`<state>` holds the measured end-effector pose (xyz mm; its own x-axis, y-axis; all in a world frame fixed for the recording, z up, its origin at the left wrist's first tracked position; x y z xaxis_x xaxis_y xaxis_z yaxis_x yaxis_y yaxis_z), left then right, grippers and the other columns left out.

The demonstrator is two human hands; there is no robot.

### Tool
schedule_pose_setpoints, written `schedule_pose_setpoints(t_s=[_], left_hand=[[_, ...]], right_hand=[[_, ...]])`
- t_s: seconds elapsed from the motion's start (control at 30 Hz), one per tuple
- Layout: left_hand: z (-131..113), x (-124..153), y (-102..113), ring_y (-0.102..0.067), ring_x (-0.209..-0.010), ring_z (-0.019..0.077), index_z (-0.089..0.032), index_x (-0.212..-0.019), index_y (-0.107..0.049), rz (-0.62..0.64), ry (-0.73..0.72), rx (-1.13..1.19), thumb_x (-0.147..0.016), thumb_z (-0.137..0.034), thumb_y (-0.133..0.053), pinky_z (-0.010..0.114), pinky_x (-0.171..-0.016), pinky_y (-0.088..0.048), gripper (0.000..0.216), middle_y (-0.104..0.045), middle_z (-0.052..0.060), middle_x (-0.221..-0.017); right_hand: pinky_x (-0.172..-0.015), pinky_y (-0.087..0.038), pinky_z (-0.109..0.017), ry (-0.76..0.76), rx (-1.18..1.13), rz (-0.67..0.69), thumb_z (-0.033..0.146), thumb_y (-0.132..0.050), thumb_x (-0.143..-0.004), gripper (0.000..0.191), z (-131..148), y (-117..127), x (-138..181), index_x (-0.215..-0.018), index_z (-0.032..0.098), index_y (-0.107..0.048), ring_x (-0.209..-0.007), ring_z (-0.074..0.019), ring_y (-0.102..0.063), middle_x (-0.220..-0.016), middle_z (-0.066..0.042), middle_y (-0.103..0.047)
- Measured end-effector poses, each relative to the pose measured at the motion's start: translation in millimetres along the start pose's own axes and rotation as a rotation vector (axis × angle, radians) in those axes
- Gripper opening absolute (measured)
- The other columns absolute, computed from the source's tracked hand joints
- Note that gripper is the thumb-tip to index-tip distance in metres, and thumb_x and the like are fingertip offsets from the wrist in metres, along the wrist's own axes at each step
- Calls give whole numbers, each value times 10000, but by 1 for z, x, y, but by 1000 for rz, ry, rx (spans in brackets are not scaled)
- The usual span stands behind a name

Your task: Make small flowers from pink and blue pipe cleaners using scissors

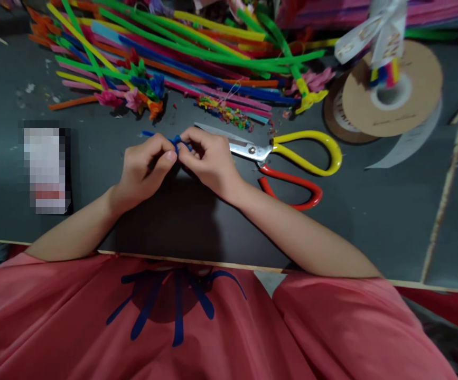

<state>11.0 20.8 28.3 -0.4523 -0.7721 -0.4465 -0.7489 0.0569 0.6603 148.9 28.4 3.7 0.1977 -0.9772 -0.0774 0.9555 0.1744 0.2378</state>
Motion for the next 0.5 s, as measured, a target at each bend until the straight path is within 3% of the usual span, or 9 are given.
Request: schedule_pose_setpoints(t_s=[0.23,0.4,0.5], left_hand=[[6,1,1,-380,-456,4,-194,-704,-517,-149,119,22,-881,-329,-486,153,-472,-337,225,-438,-64,-527],[5,0,1,-453,-487,-3,-213,-824,-615,-144,138,52,-854,-326,-540,144,-504,-392,139,-571,-53,-618],[9,2,0,-483,-469,-6,-218,-850,-615,-153,276,140,-866,-370,-516,144,-476,-401,183,-616,-42,-674]], right_hand=[[-493,-281,-226,-22,34,51,206,-517,-735,78,6,-2,0,-666,173,-531,-493,-45,-349,-535,50,-440],[-501,-283,-228,-34,31,66,190,-534,-711,66,8,-3,1,-656,176,-501,-517,-45,-340,-543,52,-403],[-494,-312,-224,-53,-66,63,241,-564,-731,69,7,-3,1,-730,193,-514,-531,-53,-380,-586,47,-447]])
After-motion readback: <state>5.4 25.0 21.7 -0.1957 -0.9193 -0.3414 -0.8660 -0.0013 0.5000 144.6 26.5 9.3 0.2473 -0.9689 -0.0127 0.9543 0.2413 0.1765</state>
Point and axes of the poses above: each hand's wrist, its own x-axis away from the middle knuckle, its own y-axis out of the back of the hand, z = x × y, the point moved 3 cm from there along -x, towards the middle knuckle
